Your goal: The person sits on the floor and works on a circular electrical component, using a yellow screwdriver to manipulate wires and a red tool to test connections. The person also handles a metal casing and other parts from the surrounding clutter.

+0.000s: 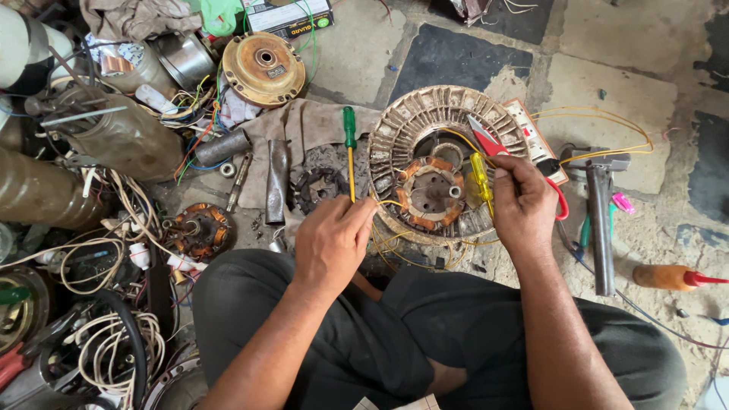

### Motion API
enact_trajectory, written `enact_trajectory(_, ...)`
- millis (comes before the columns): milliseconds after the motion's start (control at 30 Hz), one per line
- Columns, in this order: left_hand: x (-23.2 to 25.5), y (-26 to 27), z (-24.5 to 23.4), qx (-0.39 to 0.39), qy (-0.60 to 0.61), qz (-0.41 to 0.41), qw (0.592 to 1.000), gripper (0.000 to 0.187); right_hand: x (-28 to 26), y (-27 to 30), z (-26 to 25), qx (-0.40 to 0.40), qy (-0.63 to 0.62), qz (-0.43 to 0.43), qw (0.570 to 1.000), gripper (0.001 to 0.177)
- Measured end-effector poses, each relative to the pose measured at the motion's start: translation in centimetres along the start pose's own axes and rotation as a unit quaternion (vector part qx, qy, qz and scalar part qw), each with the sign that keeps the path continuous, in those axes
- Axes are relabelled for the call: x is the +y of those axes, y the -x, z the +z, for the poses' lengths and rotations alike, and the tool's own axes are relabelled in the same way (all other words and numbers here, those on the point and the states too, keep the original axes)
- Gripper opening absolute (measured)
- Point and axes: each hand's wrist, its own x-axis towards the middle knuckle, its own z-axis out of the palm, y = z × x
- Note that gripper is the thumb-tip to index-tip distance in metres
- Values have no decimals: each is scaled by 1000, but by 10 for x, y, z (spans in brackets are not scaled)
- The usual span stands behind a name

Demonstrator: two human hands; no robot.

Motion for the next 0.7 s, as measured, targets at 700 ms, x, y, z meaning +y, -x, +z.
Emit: enact_trajectory(700,-18,-8,19,-18,-41,-37,998,9,0,0,-1,3,0,20,1000,16)
